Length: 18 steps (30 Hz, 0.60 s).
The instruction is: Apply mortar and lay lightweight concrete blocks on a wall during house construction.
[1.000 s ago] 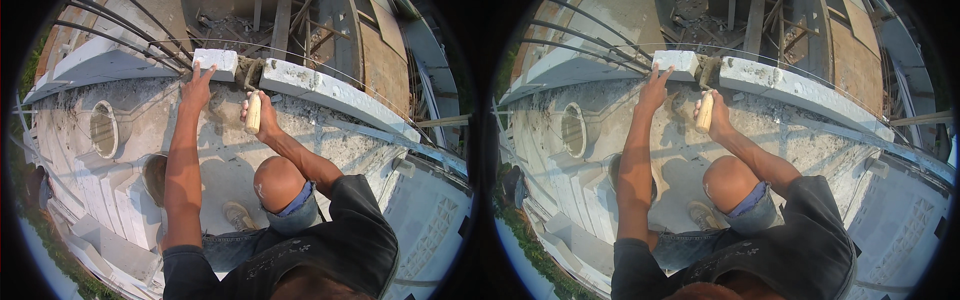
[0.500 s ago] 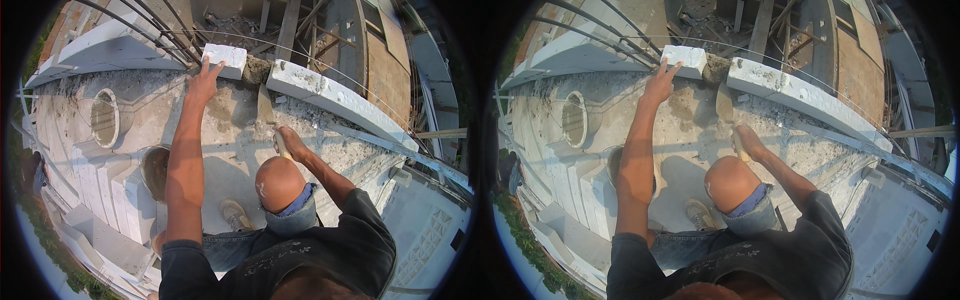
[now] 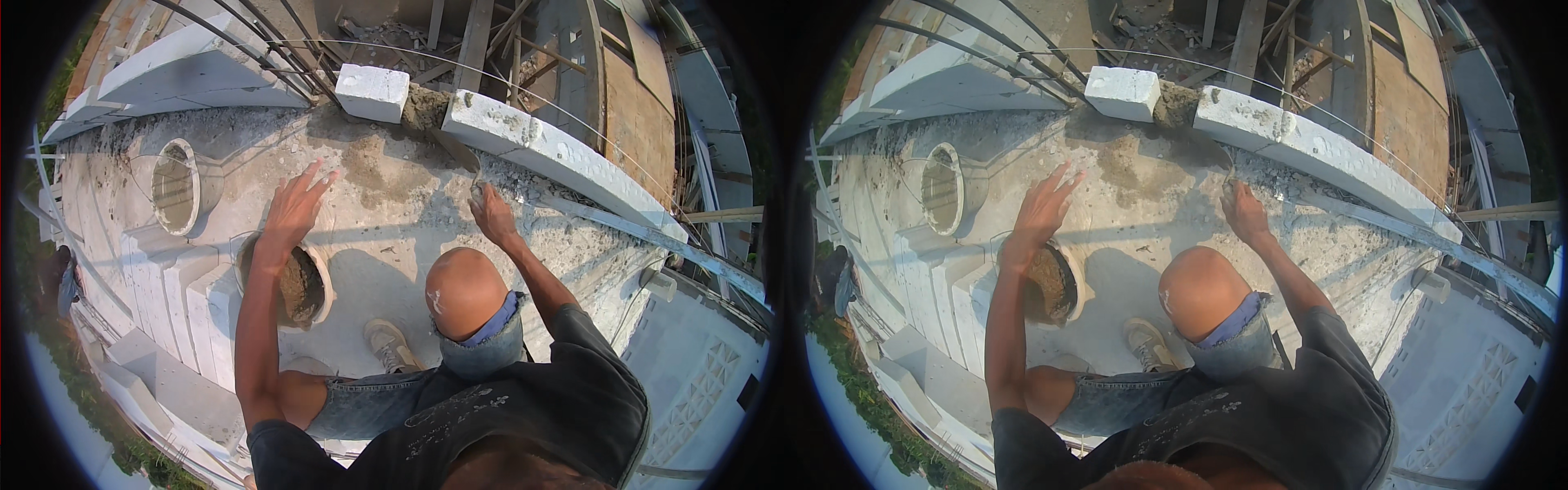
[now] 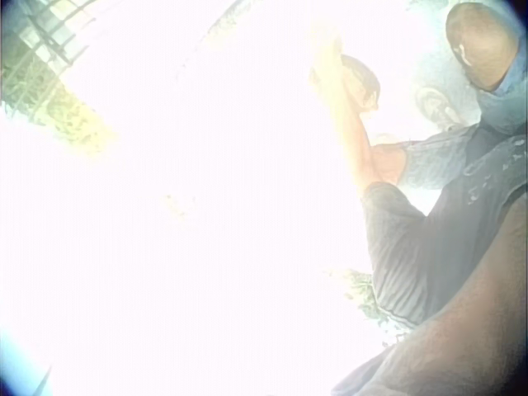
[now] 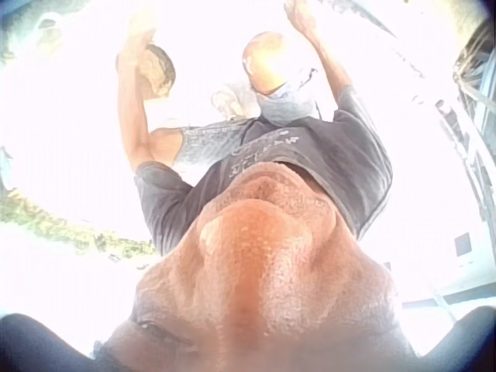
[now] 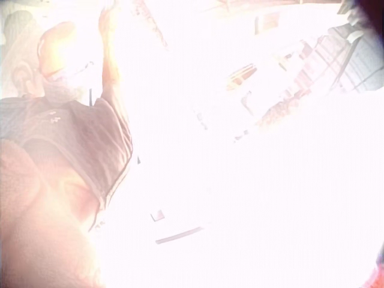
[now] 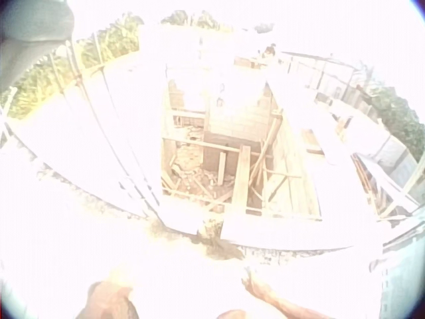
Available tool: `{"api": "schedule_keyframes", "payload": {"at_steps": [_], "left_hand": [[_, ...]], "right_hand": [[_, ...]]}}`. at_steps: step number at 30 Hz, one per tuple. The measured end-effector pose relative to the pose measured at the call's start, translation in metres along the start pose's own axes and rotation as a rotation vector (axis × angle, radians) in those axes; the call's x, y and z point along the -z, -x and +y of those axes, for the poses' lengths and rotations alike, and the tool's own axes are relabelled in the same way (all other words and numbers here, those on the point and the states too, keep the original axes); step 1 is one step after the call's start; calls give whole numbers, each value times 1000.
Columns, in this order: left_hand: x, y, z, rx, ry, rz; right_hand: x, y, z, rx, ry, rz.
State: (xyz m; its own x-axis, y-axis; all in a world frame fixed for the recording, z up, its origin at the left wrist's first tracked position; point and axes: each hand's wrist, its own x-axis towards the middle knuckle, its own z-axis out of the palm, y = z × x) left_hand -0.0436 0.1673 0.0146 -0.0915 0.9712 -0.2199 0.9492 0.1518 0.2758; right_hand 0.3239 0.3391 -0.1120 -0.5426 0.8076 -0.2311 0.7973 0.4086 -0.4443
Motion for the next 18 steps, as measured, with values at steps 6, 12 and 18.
{"api": "schedule_keyframes", "payload": {"at_steps": [6,12,18], "left_hand": [[17,137,-67,300,174,247],[-35,208,-114,808,148,24],[-38,202,-95,856,109,15]], "right_hand": [[39,53,25,-70,41,-38],[46,41,-6,89,126,-108],[10,-18,-14,235,6,-47]]}}
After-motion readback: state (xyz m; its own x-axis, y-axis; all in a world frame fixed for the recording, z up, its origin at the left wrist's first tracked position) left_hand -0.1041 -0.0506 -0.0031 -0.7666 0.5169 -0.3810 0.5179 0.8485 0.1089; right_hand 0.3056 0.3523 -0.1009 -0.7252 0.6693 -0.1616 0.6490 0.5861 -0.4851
